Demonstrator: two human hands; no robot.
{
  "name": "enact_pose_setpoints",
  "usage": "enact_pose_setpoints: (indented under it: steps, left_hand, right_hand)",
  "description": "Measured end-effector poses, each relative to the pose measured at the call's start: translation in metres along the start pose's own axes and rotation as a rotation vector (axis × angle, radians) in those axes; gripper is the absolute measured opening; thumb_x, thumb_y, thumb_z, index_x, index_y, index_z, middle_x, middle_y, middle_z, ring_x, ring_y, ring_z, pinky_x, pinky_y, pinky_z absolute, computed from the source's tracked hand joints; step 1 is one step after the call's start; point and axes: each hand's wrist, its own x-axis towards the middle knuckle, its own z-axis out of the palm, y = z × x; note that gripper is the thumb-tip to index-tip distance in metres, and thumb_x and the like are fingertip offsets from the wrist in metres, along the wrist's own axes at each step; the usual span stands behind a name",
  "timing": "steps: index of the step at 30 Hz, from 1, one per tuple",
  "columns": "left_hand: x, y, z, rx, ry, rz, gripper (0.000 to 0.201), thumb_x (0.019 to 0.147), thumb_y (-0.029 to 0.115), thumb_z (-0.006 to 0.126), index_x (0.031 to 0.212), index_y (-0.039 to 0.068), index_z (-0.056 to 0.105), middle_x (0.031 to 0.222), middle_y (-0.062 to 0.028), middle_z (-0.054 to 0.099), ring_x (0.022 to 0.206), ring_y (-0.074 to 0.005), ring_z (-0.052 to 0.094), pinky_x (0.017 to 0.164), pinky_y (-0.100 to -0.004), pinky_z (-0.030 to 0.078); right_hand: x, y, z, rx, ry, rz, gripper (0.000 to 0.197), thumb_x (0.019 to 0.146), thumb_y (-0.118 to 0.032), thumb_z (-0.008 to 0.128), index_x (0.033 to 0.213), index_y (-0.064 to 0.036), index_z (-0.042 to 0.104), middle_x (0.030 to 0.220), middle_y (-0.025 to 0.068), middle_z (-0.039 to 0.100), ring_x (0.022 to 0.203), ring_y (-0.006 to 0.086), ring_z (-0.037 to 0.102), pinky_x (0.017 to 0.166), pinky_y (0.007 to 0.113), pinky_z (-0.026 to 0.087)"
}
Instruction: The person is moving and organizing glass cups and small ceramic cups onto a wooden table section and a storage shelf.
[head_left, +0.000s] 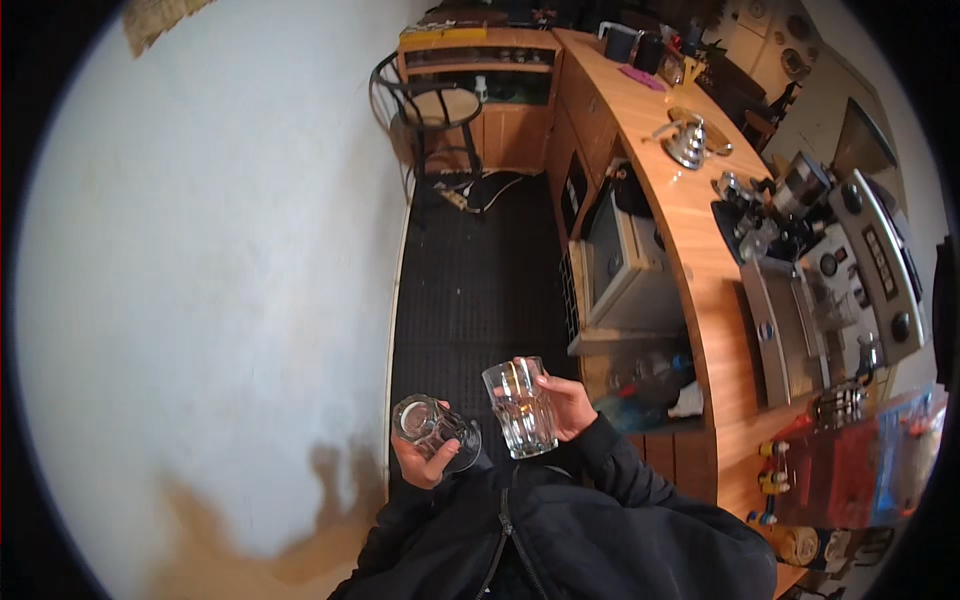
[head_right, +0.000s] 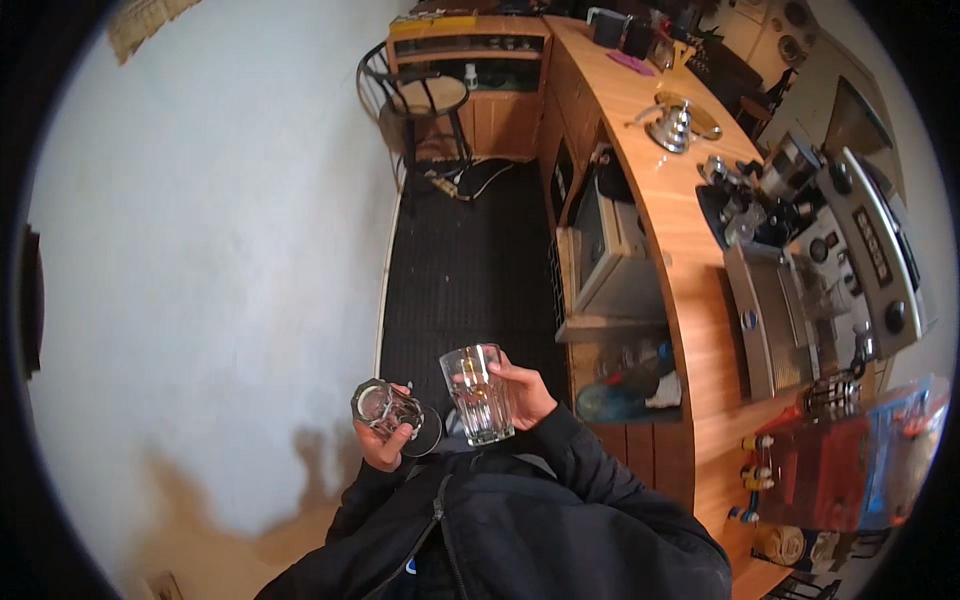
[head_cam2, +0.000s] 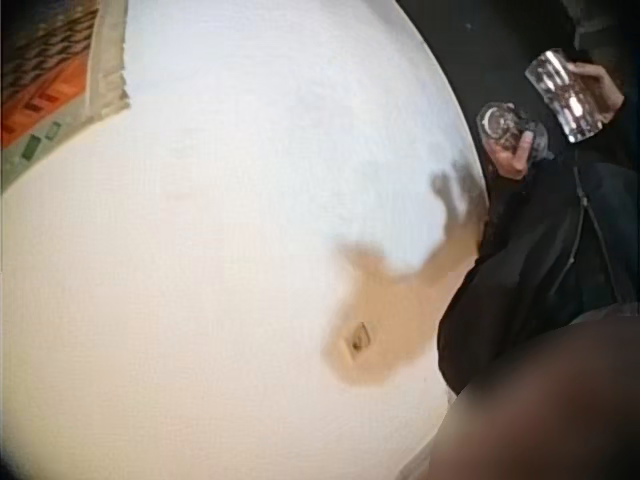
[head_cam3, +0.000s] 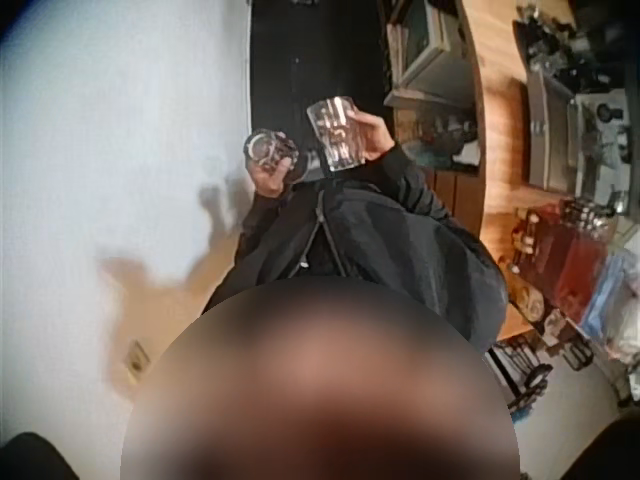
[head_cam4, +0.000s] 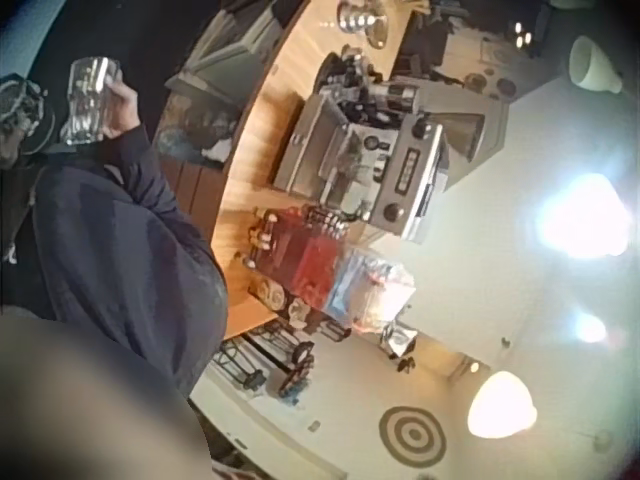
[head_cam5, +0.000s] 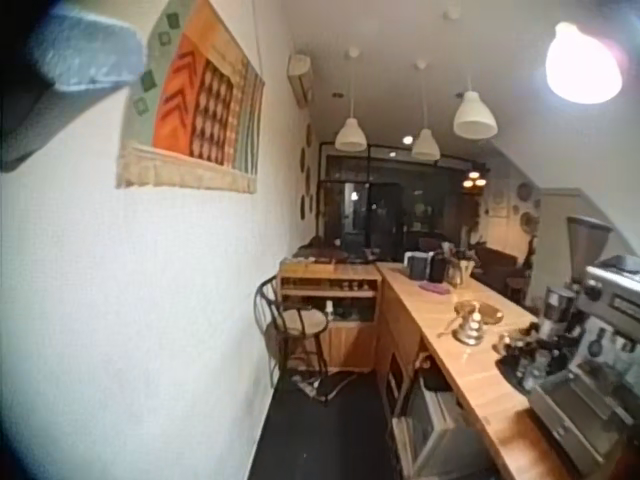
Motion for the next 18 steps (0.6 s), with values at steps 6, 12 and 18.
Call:
enact_pose_setpoints:
  steps: [6,12,18]
  left_hand:
    - [0.191,-0.029,0.006,-0.020,-0.160,-0.098,0.073,0.073,0.009,0.077,0.137,-0.001,0.043,0.122,-0.0195,0.060,0.106,-0.0235,0.062,0.092,-0.0367,0.052]
    - [0.364,-0.095,0.040,-0.057,-0.183,-0.036,0.069,0.073,0.008,0.077,0.134,-0.003,0.046,0.121,-0.0192,0.061,0.104,-0.0232,0.063,0.092,-0.0361,0.052]
    - [0.550,-0.162,0.087,-0.051,-0.200,0.107,0.069,0.072,0.008,0.080,0.132,-0.002,0.046,0.121,-0.0164,0.061,0.104,-0.0215,0.063,0.094,-0.0371,0.051]
  right_hand:
    - [0.084,-0.099,0.003,-0.063,-0.010,-0.196,0.071,0.093,-0.023,0.061,0.154,-0.0197,0.024,0.138,0.0237,0.053,0.121,0.0386,0.059,0.092,0.057,0.055]
    - [0.195,-0.209,-0.039,-0.067,0.131,-0.327,0.068,0.098,-0.046,0.054,0.146,0.0010,0.044,0.140,0.0201,0.056,0.122,0.0311,0.060,0.095,0.045,0.056]
    - [0.311,-0.379,-0.076,0.025,-0.028,-0.371,0.075,0.099,-0.055,0.048,0.150,0.0000,0.040,0.143,0.0224,0.053,0.125,0.0326,0.058,0.102,0.047,0.051]
